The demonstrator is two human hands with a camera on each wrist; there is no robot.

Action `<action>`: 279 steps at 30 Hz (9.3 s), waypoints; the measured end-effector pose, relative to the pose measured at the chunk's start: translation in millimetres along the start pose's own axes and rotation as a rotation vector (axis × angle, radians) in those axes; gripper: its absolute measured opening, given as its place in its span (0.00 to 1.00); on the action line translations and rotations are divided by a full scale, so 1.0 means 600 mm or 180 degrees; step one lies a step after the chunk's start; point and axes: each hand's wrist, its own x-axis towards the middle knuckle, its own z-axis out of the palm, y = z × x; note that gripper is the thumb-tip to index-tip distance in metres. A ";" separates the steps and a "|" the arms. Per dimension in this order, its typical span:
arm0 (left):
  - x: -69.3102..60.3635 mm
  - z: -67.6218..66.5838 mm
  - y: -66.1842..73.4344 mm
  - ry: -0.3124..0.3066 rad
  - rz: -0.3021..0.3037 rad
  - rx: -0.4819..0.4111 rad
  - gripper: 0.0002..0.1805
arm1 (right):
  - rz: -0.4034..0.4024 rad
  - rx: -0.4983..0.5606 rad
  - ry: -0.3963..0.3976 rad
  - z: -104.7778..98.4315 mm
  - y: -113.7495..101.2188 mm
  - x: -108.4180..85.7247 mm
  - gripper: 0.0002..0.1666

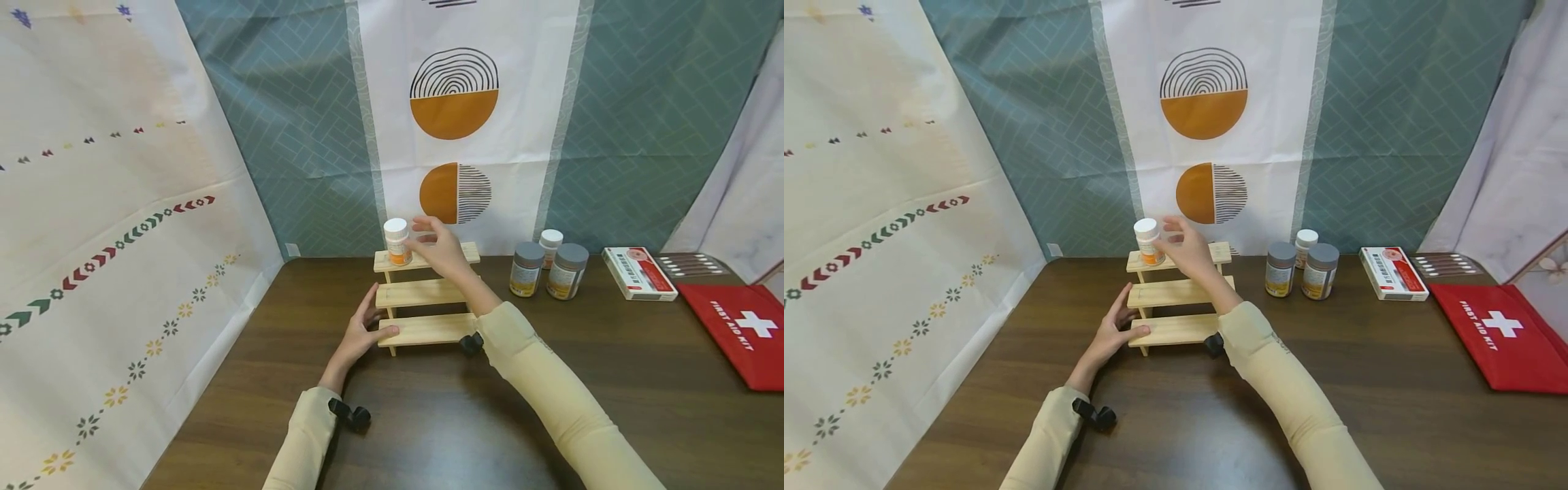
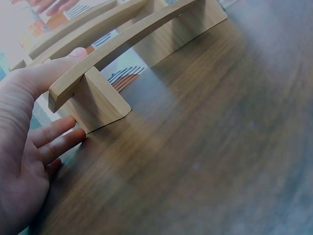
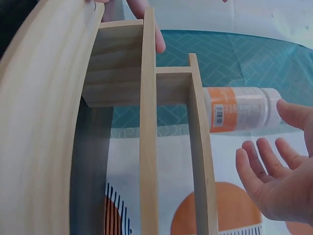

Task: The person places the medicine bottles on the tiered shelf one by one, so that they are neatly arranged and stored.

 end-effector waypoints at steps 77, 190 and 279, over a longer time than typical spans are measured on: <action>0.001 0.001 -0.003 0.0008 0.0080 0.0113 0.55 | 0.0621 0.0803 0.1718 -0.346 0.175 -0.141 0.15; -0.001 0.002 0.011 0.0007 0.0010 0.0106 0.55 | 0.0841 -0.0284 0.1031 -0.337 0.092 -0.145 0.46; -0.016 0.006 0.053 -0.0058 -0.0068 0.0072 0.54 | -0.0032 0.0124 0.0275 -0.084 0.035 0.020 0.45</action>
